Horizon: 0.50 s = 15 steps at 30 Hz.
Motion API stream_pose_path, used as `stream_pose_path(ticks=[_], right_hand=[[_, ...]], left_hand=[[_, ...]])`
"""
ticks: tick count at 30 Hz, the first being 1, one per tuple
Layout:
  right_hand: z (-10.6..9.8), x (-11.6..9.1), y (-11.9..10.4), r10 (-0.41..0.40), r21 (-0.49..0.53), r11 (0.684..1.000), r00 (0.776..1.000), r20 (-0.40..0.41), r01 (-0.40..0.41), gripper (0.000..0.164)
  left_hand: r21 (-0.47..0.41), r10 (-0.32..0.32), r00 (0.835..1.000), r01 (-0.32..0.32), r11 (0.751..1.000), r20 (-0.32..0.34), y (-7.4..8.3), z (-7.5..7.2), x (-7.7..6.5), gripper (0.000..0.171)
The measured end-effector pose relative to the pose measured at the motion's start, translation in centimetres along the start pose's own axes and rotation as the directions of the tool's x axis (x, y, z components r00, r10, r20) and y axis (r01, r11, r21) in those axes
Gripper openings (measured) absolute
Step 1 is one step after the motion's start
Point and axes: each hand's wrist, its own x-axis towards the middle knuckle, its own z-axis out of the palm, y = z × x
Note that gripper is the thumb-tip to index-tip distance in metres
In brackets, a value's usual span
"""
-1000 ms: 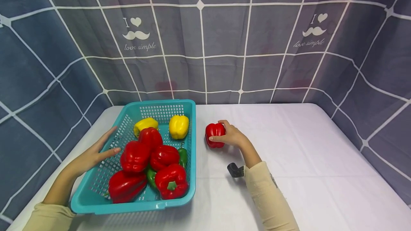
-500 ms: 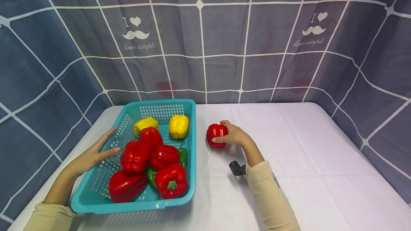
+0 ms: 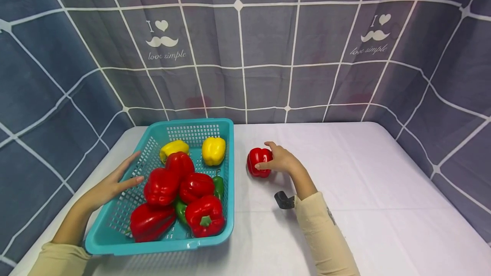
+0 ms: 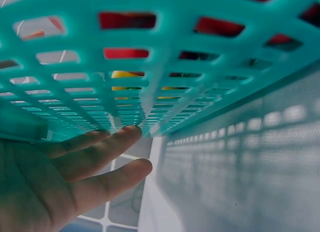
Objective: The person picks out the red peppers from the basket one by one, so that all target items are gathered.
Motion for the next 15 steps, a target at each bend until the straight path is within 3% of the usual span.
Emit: stream_pose_path(ticks=[15], right_hand=[[-0.7,-1.2,-1.6,-0.042,-0.077,0.996,0.999,-0.03,0.039,0.078]], left_hand=[[0.005,0.0,1.0,0.0,1.0,-0.005,-0.3,0.1,0.1,0.078]])
